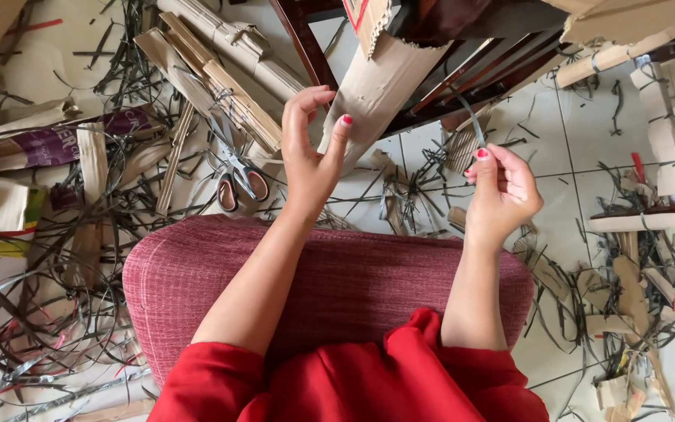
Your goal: Securing cardboard tubes together by wrapping and twisting thin wire around them.
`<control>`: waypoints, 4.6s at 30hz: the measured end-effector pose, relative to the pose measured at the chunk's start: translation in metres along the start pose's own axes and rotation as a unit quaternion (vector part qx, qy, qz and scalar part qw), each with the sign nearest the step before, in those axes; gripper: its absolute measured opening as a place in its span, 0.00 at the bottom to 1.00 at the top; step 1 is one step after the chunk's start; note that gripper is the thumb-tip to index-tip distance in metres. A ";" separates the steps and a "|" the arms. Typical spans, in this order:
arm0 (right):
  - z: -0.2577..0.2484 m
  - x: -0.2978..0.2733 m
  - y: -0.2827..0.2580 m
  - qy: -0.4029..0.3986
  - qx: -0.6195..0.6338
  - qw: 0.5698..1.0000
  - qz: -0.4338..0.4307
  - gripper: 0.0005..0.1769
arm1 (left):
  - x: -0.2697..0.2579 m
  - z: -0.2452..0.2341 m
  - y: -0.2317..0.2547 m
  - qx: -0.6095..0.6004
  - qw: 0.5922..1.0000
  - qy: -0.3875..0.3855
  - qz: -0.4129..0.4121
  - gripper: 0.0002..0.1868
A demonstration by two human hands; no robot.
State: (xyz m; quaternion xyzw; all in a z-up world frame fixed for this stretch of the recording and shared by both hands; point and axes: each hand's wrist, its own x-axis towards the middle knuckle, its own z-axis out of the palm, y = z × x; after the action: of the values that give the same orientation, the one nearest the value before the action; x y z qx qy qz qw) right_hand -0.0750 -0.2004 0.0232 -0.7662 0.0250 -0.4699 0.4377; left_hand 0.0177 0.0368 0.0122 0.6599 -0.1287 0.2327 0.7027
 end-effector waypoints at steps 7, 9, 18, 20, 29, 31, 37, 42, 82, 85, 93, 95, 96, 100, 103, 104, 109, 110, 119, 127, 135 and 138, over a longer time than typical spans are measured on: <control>-0.001 -0.003 -0.007 -0.007 0.011 1.000 0.010 0.03 | 0.000 -0.002 -0.005 0.005 1.000 0.004 -0.001 0.13; -0.003 -0.003 -0.007 -0.009 0.018 1.000 0.014 0.03 | 0.000 -0.001 -0.005 0.004 1.000 0.004 -0.001 0.12; -0.003 0.000 -0.022 -0.018 0.061 0.997 0.044 0.04 | 0.001 -0.003 -0.005 0.002 1.000 0.009 0.000 0.11; -0.003 0.000 -0.022 -0.016 0.072 0.996 0.049 0.05 | 0.002 -0.003 -0.005 0.002 1.000 0.010 0.001 0.11; 0.020 0.004 -0.033 -0.023 0.073 0.996 0.046 0.04 | 0.001 -0.002 -0.005 0.001 1.000 0.011 0.007 0.09; 0.028 0.005 -0.038 -0.029 0.056 0.997 0.038 0.03 | 0.002 -0.002 -0.006 0.002 1.000 0.014 0.009 0.09; 0.033 0.010 -0.040 -0.025 0.063 0.997 0.035 0.03 | 0.003 -0.003 -0.007 -0.008 1.000 0.021 -0.017 0.08; 0.028 0.015 -0.033 -0.024 0.073 0.996 0.034 0.03 | 0.004 -0.002 -0.009 -0.015 0.999 0.022 -0.026 0.08; 0.096 0.035 0.021 -0.056 0.145 0.937 0.313 0.05 | 0.049 0.012 -0.115 -0.159 0.972 0.041 -0.171 0.11; 0.096 0.038 0.027 -0.051 0.098 0.947 0.302 0.04 | 0.057 0.014 -0.114 -0.170 0.963 0.028 -0.207 0.11; 0.080 0.040 0.036 -0.111 0.151 0.925 0.331 0.05 | 0.060 0.010 -0.119 -0.172 0.945 -0.003 -0.277 0.13; 0.073 0.040 0.038 -0.117 0.162 0.917 0.346 0.06 | 0.060 0.009 -0.123 -0.179 0.941 0.003 -0.289 0.13; 0.069 0.039 0.040 -0.129 0.182 0.908 0.356 0.05 | 0.060 0.010 -0.125 -0.195 0.936 0.018 -0.292 0.12; 0.061 0.038 0.033 -0.167 0.184 0.901 0.355 0.13 | 0.062 0.013 -0.136 -0.209 0.934 0.038 -0.287 0.12; 0.065 0.039 0.019 -0.163 0.143 0.918 0.332 0.15 | 0.060 0.012 -0.135 -0.207 0.936 0.039 -0.283 0.12; 0.070 0.038 0.015 -0.161 0.143 0.918 0.332 0.15 | 0.060 0.010 -0.132 -0.207 0.936 0.037 -0.283 0.12; 0.089 0.033 0.008 -0.087 0.095 0.944 0.303 0.06 | 0.058 0.007 -0.130 -0.194 0.937 0.036 -0.289 0.13; 0.091 0.032 0.008 -0.086 0.095 0.944 0.303 0.06 | 0.057 0.008 -0.132 -0.194 0.937 0.034 -0.288 0.13; 0.086 0.028 0.043 -0.056 0.116 0.919 0.373 0.10 | 0.054 0.010 -0.140 -0.152 0.943 0.019 -0.296 0.13; 0.085 0.029 0.027 -0.125 0.012 0.969 0.211 0.06 | 0.055 0.021 -0.131 -0.240 0.913 -0.046 -0.327 0.12; 0.088 0.040 0.019 -0.127 -0.036 0.988 0.084 0.05 | 0.053 0.022 -0.135 -0.303 0.899 -0.060 -0.311 0.14; 0.085 0.044 0.023 -0.131 -0.036 0.988 0.066 0.06 | 0.059 0.020 -0.119 -0.322 0.872 -0.098 -0.354 0.17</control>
State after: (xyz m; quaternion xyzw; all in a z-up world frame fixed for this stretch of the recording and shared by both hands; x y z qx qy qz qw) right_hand 0.0213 -0.1791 0.0227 -0.8332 0.0347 -0.3341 0.4394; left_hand 0.1301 0.0235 -0.0605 0.4174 -0.0220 -0.1518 0.8957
